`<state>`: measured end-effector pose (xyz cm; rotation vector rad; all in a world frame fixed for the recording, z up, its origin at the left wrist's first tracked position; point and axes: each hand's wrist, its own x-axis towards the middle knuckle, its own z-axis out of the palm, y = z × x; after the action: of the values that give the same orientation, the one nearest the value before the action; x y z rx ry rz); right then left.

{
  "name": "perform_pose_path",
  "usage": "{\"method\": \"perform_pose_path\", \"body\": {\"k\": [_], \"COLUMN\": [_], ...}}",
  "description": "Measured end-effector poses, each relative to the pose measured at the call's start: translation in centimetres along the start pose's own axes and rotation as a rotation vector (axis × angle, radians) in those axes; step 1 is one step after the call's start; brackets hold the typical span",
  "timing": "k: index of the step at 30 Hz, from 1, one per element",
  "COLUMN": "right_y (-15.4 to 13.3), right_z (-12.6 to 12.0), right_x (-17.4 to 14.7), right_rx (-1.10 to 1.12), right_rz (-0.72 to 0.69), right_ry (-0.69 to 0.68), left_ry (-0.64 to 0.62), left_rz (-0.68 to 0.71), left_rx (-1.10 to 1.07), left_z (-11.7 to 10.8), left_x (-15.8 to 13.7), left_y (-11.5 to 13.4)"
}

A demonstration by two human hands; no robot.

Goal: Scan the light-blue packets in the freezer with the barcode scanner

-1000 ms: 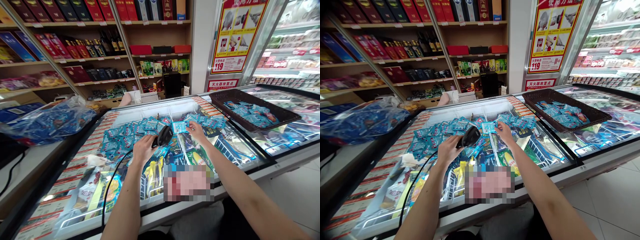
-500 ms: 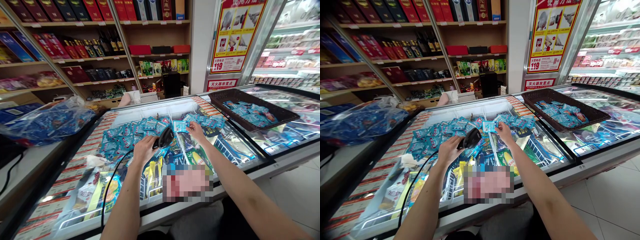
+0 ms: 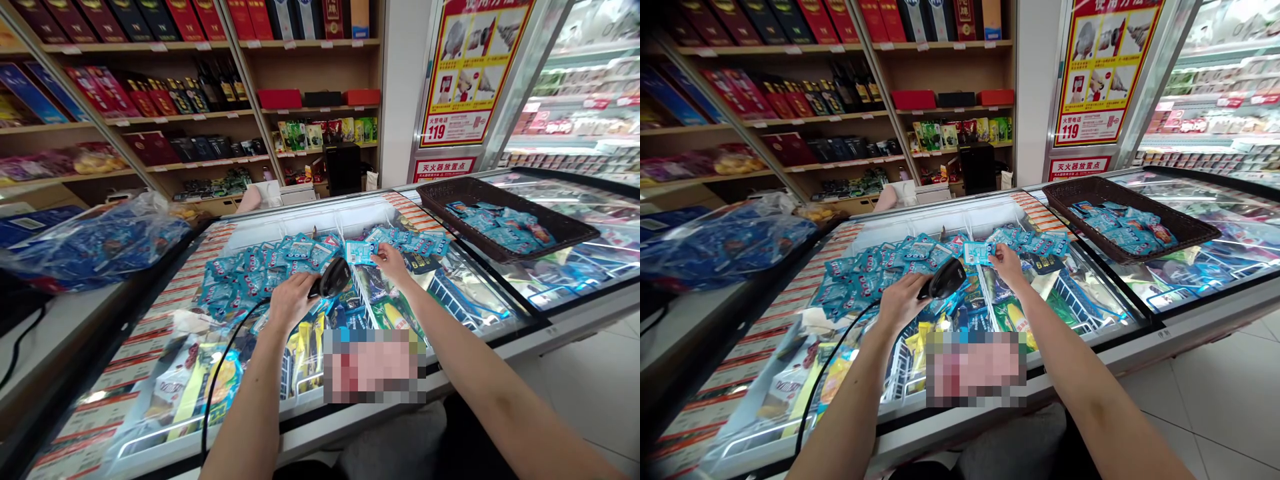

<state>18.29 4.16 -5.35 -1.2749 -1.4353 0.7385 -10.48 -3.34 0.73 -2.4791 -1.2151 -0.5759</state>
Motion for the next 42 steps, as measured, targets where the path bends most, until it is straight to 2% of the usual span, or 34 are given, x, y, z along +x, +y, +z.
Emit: {"method": "perform_pose_path", "body": {"k": [13, 16, 20, 27, 29, 31, 35, 37, 40, 42], "right_y": [-0.6, -1.1, -1.9, -2.3, -2.6, -3.0, -3.2, -3.0, -2.6, -2.7], "right_z": [-0.1, -0.2, -0.6, -1.9, -2.0, -1.7, -1.0, -0.9, -1.0, -1.0], "right_x": [-0.5, -0.9, -1.4, -1.8, -2.0, -2.2, -2.4, -2.4, -2.2, -2.2], "right_rx": [-0.020, -0.083, -0.355, -0.642, -0.676, -0.697, -0.711, -0.722, -0.750, -0.749], "right_rz": [-0.008, -0.036, -0.086, -0.035, -0.066, -0.165, -0.352, -0.350, -0.320, -0.341], "right_ry": [0.000, 0.114, 0.287, 0.422, 0.445, 0.369, 0.047, 0.032, 0.139, 0.142], "left_ry": [-0.005, 0.020, 0.069, 0.120, 0.128, 0.137, 0.138, 0.136, 0.129, 0.122], "left_rz": [-0.012, -0.050, -0.106, -0.178, -0.203, -0.228, -0.252, -0.255, -0.263, -0.273], "left_rx": [0.046, 0.084, 0.130, 0.166, 0.178, 0.182, 0.185, 0.184, 0.173, 0.164], "left_z": [0.0, 0.1, 0.2, 0.1, 0.0, -0.1, 0.0, 0.1, 0.2, 0.2], "left_x": [0.0, -0.1, -0.4, -0.6, -0.6, -0.6, -0.6, -0.6, -0.6, -0.6], "left_y": [0.0, -0.2, -0.6, -0.9, -0.9, -0.9, -0.8, -0.8, -0.8, -0.8]}}
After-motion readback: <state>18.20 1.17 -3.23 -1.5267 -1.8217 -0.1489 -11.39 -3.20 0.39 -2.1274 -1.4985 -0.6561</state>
